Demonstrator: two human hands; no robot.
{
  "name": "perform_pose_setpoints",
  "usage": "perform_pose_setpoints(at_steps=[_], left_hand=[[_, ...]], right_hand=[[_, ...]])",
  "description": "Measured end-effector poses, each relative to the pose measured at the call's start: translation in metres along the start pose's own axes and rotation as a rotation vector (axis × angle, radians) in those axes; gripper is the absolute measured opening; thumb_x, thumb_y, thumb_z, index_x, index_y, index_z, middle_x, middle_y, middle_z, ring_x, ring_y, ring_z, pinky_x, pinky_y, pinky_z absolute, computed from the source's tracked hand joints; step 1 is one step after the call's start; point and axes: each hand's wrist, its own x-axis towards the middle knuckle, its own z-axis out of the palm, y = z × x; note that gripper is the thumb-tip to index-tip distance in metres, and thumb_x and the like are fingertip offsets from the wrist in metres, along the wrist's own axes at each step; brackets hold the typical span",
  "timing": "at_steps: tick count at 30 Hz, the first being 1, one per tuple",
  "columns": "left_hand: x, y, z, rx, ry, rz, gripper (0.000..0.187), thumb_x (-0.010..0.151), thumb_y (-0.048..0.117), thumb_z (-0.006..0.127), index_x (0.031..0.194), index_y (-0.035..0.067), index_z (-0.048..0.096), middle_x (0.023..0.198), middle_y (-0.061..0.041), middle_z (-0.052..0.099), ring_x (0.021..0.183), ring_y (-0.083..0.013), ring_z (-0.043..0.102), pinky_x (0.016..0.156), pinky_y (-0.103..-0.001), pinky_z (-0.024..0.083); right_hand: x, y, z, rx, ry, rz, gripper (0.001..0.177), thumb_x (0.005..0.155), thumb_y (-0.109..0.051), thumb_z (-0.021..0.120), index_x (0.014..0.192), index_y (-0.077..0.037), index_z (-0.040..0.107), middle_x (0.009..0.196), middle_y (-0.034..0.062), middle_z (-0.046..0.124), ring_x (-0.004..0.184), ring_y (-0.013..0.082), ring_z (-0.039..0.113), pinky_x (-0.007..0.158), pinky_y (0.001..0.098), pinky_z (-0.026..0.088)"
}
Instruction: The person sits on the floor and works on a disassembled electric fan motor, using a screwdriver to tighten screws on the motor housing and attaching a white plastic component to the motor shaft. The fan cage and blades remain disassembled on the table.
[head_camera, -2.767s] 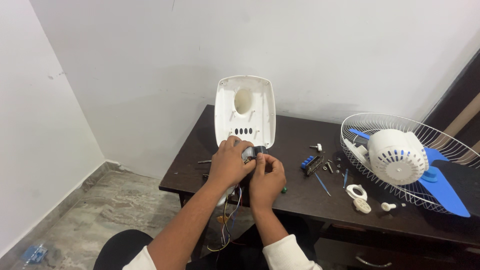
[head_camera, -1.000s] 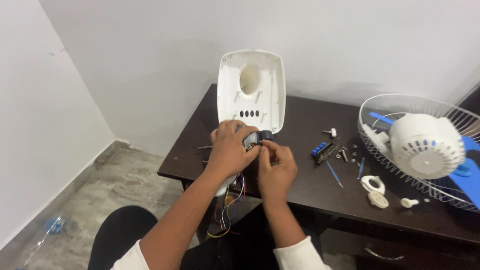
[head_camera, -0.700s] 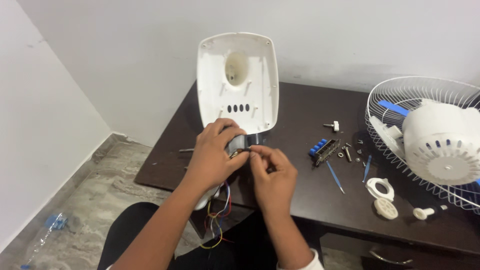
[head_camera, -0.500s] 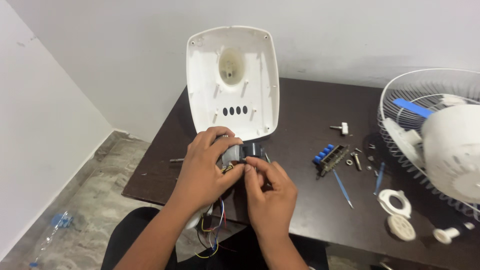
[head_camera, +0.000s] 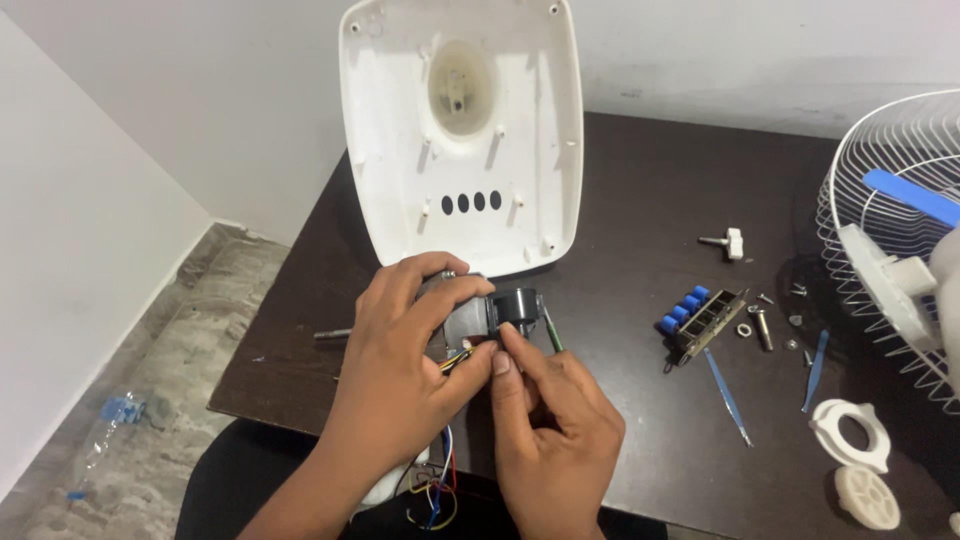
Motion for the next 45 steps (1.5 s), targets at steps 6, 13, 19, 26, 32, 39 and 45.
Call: perform_pose_setpoints(at_steps=[6,13,19,26,32,39,45], left_hand=[[-0.004,-0.003,0.001,-0.027,0.048,0.057,0.043,0.079,0.028,0.079,0.119,0.016,0.070,0.130,-0.005,0.058,0.127,-0.0304,0.051,0.107,-0.048,0.040],[-0.004,-0.004,0.000,-0.032,0.070,0.096,0.044,0.079,0.027,0.079,0.120,0.016,0.069,0.129,-0.006,0.057,0.127,-0.0300,0.051,0.109,-0.049,0.037],[-0.006,-0.006,0.001,-0.034,0.084,0.110,0.044,0.078,0.028,0.079,0.119,0.015,0.069,0.127,-0.007,0.058,0.126,-0.0298,0.052,0.109,-0.049,0.036],[-0.008,-0.012,0.000,-0.048,0.089,0.165,0.045,0.078,0.028,0.080,0.119,0.015,0.069,0.127,-0.008,0.058,0.123,-0.0302,0.053,0.108,-0.049,0.037],[-0.010,-0.012,0.002,-0.043,0.094,0.168,0.047,0.079,0.030,0.080,0.123,0.018,0.072,0.126,-0.008,0.059,0.122,-0.0299,0.053,0.107,-0.047,0.037],[-0.010,-0.010,0.000,-0.073,0.080,0.095,0.043,0.077,0.030,0.081,0.117,0.018,0.073,0.125,-0.005,0.060,0.121,-0.0280,0.053,0.107,-0.045,0.037],[-0.010,-0.008,-0.001,-0.064,0.047,0.065,0.044,0.078,0.031,0.080,0.119,0.020,0.073,0.126,-0.004,0.059,0.123,-0.0263,0.052,0.109,-0.045,0.035]], right_hand=[[0.000,-0.004,-0.001,-0.015,-0.004,0.017,0.024,0.088,-0.006,0.077,0.112,-0.005,0.079,0.066,-0.0011,0.057,0.056,0.0043,0.048,0.050,0.0222,0.039],[0.000,-0.005,0.001,-0.001,0.018,0.034,0.019,0.088,-0.008,0.076,0.106,-0.004,0.079,0.069,-0.0017,0.060,0.060,0.0040,0.052,0.052,0.0214,0.042],[0.000,-0.002,0.002,0.009,0.016,-0.035,0.017,0.091,-0.007,0.073,0.106,-0.002,0.077,0.071,-0.0017,0.060,0.062,0.0046,0.053,0.056,0.0215,0.044],[0.004,-0.002,0.002,0.172,-0.047,0.085,0.015,0.094,-0.010,0.069,0.105,-0.002,0.074,0.066,-0.0044,0.060,0.058,0.0027,0.054,0.052,0.0214,0.045],[0.000,-0.002,0.001,0.079,0.006,0.063,0.018,0.093,-0.012,0.069,0.107,-0.005,0.078,0.063,-0.0035,0.060,0.054,0.0037,0.050,0.048,0.0231,0.041],[-0.007,-0.006,-0.008,0.069,0.293,-0.103,0.019,0.094,-0.010,0.067,0.110,-0.004,0.076,0.080,-0.0012,0.071,0.065,0.0033,0.061,0.058,0.0206,0.050],[0.006,-0.005,-0.031,-0.357,0.066,-0.102,0.033,0.073,-0.015,0.079,0.105,-0.007,0.079,0.093,0.0062,0.071,0.081,0.0192,0.068,0.076,0.0335,0.056]])
